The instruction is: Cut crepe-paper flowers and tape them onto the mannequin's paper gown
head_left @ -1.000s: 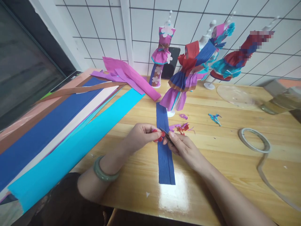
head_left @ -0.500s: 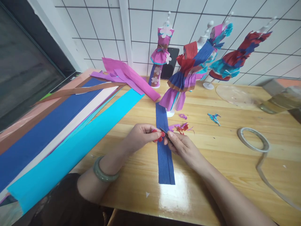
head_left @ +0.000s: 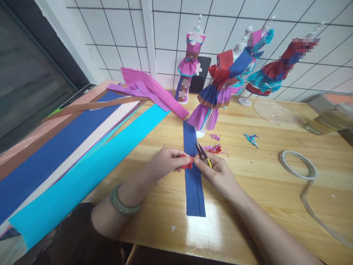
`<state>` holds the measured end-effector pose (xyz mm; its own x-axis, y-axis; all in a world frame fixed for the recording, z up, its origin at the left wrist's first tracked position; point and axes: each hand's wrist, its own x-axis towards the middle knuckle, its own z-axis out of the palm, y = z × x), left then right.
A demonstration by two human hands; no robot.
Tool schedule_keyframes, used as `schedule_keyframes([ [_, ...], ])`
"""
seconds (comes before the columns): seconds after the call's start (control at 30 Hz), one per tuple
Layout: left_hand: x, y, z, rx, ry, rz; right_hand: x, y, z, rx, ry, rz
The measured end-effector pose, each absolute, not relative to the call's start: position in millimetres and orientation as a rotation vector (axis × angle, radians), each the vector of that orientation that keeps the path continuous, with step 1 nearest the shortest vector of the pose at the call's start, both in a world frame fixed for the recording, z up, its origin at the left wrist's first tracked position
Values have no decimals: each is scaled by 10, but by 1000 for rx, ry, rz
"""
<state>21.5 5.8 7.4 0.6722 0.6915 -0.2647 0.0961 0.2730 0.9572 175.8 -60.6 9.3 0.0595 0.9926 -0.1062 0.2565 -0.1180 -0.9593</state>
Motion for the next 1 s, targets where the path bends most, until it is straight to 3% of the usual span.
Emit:
schedule_keyframes([
  [0.3, 233, 100, 145, 804, 744, 421, 1797, -602, 39, -1498, -1211, 1126],
  [1.0, 199, 104, 46, 1264, 765, 528, 1755, -608, 104, -1422, -1140, 1267],
])
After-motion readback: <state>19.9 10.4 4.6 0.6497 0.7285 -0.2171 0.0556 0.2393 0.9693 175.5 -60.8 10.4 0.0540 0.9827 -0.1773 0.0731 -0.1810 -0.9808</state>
